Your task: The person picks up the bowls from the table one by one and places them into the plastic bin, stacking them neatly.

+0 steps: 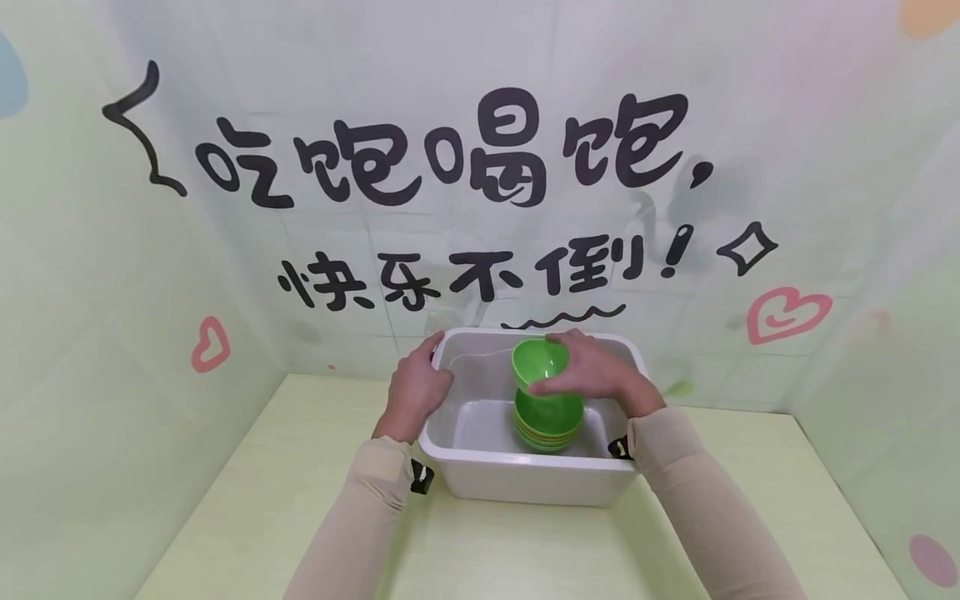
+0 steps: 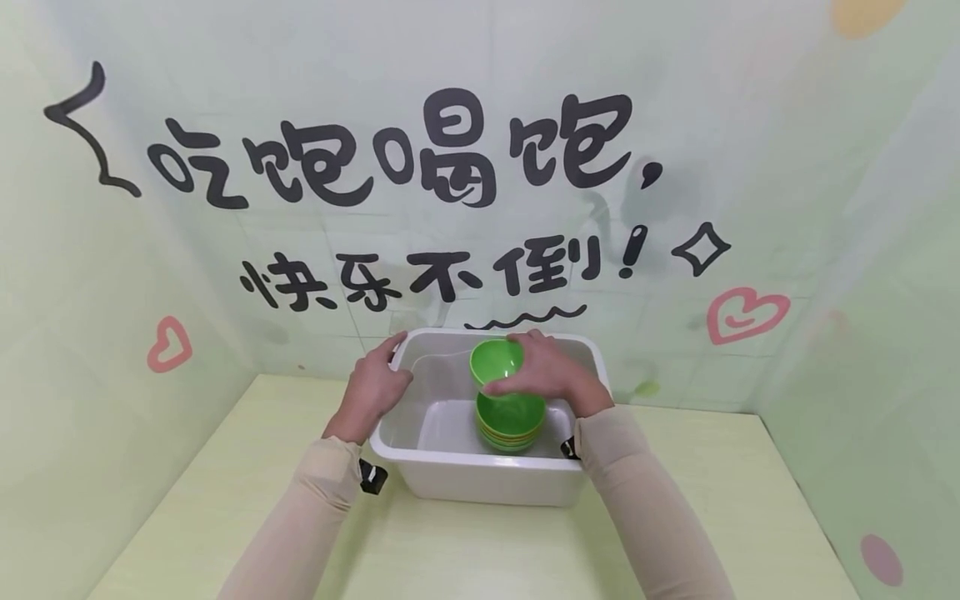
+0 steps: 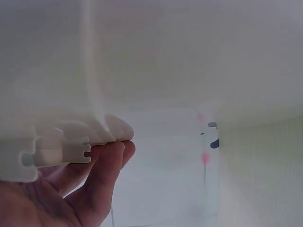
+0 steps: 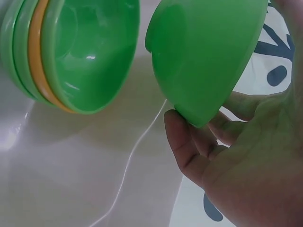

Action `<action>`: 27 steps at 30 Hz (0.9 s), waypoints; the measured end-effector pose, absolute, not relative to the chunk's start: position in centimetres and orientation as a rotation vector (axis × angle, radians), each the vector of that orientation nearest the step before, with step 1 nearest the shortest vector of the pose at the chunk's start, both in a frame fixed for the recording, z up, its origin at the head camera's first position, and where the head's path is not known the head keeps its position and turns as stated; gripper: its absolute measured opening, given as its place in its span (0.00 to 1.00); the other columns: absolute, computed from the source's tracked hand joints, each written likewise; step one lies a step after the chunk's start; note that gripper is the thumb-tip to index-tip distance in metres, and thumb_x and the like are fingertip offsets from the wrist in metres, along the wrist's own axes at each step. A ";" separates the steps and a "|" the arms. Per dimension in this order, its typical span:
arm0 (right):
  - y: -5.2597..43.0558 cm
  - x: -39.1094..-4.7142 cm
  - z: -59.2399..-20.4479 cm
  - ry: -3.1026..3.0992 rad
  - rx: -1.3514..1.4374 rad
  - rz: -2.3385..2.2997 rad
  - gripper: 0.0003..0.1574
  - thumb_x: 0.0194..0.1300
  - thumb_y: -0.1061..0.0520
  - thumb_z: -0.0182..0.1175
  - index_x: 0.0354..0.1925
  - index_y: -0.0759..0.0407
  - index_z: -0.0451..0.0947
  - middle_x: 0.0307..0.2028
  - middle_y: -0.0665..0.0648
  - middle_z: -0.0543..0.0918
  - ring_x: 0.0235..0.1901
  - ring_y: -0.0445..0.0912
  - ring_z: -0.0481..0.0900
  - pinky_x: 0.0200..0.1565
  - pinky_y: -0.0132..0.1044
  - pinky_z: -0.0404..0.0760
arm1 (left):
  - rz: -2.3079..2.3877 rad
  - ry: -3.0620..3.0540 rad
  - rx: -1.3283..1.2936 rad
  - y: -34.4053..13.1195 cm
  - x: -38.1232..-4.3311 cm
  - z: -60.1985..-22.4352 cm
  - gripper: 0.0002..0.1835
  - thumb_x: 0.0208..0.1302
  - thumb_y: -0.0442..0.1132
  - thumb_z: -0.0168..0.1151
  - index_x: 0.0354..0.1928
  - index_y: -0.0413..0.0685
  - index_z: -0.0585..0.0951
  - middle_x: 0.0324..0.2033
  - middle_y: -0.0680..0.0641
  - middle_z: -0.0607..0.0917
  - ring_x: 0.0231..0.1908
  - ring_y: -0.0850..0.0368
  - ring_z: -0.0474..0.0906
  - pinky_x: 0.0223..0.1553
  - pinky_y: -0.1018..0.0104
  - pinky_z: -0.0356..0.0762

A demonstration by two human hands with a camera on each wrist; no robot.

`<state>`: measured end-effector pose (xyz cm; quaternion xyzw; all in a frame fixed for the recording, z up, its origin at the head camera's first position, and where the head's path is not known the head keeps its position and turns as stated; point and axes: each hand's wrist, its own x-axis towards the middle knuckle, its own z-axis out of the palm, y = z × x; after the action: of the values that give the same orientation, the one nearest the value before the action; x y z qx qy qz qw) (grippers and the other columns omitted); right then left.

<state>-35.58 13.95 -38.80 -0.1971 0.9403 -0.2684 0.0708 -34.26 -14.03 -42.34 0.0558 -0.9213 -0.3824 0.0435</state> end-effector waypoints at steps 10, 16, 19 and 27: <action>13.5 -35.9 -39.7 2.797 -0.633 -0.788 0.67 0.47 0.31 0.74 0.74 0.63 0.61 0.63 0.65 0.74 0.60 0.57 0.74 0.61 0.56 0.77 | -1.164 -2.813 0.165 -14.0 -34.5 -42.5 0.39 0.59 0.38 0.55 0.77 0.61 0.66 0.62 0.41 0.83 0.43 0.42 0.86 0.33 0.56 0.85; 13.4 -36.1 -40.3 2.797 -0.678 -0.772 0.63 0.44 0.35 0.76 0.69 0.65 0.66 0.57 0.62 0.79 0.57 0.55 0.76 0.61 0.54 0.78 | -1.190 -2.801 0.171 -14.2 -34.3 -42.8 0.39 0.59 0.38 0.56 0.77 0.62 0.66 0.62 0.42 0.83 0.44 0.42 0.86 0.34 0.57 0.84; 13.2 -36.1 -40.5 2.788 -0.700 -0.725 0.64 0.43 0.35 0.77 0.69 0.66 0.66 0.57 0.62 0.79 0.57 0.55 0.77 0.61 0.55 0.78 | -1.203 -2.797 0.180 -14.2 -34.2 -42.9 0.39 0.59 0.38 0.56 0.76 0.62 0.66 0.61 0.43 0.84 0.43 0.43 0.86 0.33 0.58 0.84; 13.1 -35.8 -40.6 2.713 -0.659 -0.620 0.68 0.47 0.38 0.75 0.76 0.66 0.58 0.67 0.65 0.73 0.64 0.57 0.72 0.69 0.56 0.71 | -1.217 -2.797 0.165 -14.1 -34.5 -42.7 0.39 0.59 0.38 0.56 0.77 0.61 0.66 0.61 0.42 0.83 0.43 0.43 0.87 0.33 0.57 0.86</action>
<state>-35.78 13.11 -40.63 -0.2282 0.9393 -0.2145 0.1403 -34.47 -14.12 -42.67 0.0540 -0.9148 -0.3980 0.0434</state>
